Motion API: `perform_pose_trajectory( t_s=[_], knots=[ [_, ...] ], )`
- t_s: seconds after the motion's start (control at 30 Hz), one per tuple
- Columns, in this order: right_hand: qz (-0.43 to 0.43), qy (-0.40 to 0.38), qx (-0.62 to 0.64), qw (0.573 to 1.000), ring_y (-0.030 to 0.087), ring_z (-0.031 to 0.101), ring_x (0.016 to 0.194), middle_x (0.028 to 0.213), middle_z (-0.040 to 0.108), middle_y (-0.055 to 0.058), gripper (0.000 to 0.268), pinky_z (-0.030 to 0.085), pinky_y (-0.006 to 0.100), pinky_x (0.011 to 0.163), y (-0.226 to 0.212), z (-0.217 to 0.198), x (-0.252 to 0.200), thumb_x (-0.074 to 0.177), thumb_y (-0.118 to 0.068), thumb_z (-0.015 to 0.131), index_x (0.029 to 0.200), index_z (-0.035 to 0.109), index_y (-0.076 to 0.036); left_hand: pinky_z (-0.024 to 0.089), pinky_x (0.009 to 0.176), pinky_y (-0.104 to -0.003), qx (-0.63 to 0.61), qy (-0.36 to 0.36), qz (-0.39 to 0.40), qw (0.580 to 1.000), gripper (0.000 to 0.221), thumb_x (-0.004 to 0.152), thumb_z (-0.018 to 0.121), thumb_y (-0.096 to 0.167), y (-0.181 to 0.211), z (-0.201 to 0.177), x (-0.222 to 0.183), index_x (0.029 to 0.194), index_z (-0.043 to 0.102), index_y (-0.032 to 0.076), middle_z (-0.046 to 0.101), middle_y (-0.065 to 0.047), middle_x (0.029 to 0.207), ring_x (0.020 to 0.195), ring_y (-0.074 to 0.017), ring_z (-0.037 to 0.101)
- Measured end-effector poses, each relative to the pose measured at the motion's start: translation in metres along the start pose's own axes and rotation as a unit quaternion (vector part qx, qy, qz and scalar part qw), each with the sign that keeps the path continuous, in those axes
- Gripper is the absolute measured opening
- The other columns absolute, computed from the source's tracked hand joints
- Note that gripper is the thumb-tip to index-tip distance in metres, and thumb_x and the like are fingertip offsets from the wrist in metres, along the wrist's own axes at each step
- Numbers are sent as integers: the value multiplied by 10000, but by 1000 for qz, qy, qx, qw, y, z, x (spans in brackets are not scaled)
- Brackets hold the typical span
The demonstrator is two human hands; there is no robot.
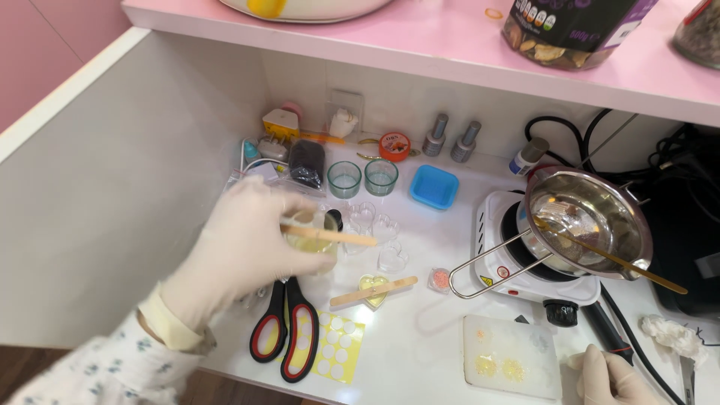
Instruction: Pouring melted wax into molds and preparing candle materials on a workbench.
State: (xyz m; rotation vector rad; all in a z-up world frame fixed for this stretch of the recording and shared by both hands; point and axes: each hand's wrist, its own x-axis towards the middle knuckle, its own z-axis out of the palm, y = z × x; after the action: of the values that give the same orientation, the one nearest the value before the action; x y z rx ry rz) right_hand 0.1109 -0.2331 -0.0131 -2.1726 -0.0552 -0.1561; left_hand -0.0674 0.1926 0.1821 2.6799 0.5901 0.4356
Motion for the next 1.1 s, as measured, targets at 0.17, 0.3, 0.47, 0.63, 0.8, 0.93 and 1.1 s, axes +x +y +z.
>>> perform_pose_trajectory(
  t_s=[0.17, 0.3, 0.47, 0.63, 0.8, 0.93, 1.1],
  knots=[
    [-52, 10, -78, 996, 230, 524, 459, 525, 604, 195, 257, 380, 284, 459, -18, 2, -1, 1091, -32, 670, 933, 764, 148, 497, 634, -257, -20, -76, -84, 993, 319, 508, 879, 394, 55, -76, 19, 621, 733, 133, 667, 19, 601, 577, -139, 574],
    [-21, 17, 43, 999, 241, 450, 436, 532, 522, 225, 333, 322, 301, 422, 3, 7, 4, 1176, 30, 565, 916, 660, 214, 544, 568, -243, -66, -47, -33, 996, 477, 533, 858, 415, 87, -111, 31, 921, 851, 138, 785, 19, 716, 560, -109, 639],
    [-11, 22, 75, 997, 214, 401, 425, 501, 480, 186, 396, 283, 295, 419, 1, 4, 3, 1172, -11, 541, 847, 660, 182, 574, 634, -207, -84, -40, 59, 994, 445, 585, 894, 446, 114, -115, 54, 851, 837, 94, 756, 26, 705, 588, -76, 639],
    [20, -9, 145, 989, 223, 412, 441, 513, 482, 163, 329, 292, 309, 435, -36, -18, 4, 1079, -98, 579, 856, 715, 103, 574, 548, -217, -120, -86, 56, 987, 428, 584, 886, 422, 148, -111, 65, 830, 829, 77, 739, 13, 680, 511, -86, 628],
    [-132, -21, 233, 963, 211, 551, 589, 715, 624, 172, 223, 467, 293, 664, -99, -47, 6, 1065, 34, 540, 929, 694, 119, 569, 573, -227, -117, -104, 81, 984, 389, 590, 904, 393, 172, -102, 71, 798, 820, 75, 713, 10, 670, 533, -95, 600],
    [-162, -77, 235, 956, 228, 627, 658, 693, 666, 187, 196, 516, 301, 698, -170, -66, 10, 1016, 50, 536, 1034, 720, 114, 588, 630, -232, -72, -105, 94, 987, 431, 595, 886, 447, 186, -100, 71, 828, 812, 92, 734, 17, 706, 574, -103, 631],
    [-108, -125, 262, 951, 282, 688, 795, 815, 703, 240, 281, 541, 364, 841, -239, -76, 7, 976, 74, 505, 1180, 697, 86, 574, 598, -238, -65, -120, 101, 985, 405, 604, 883, 444, 192, -100, 68, 797, 797, 99, 717, 12, 686, 551, -108, 615]
  ],
)
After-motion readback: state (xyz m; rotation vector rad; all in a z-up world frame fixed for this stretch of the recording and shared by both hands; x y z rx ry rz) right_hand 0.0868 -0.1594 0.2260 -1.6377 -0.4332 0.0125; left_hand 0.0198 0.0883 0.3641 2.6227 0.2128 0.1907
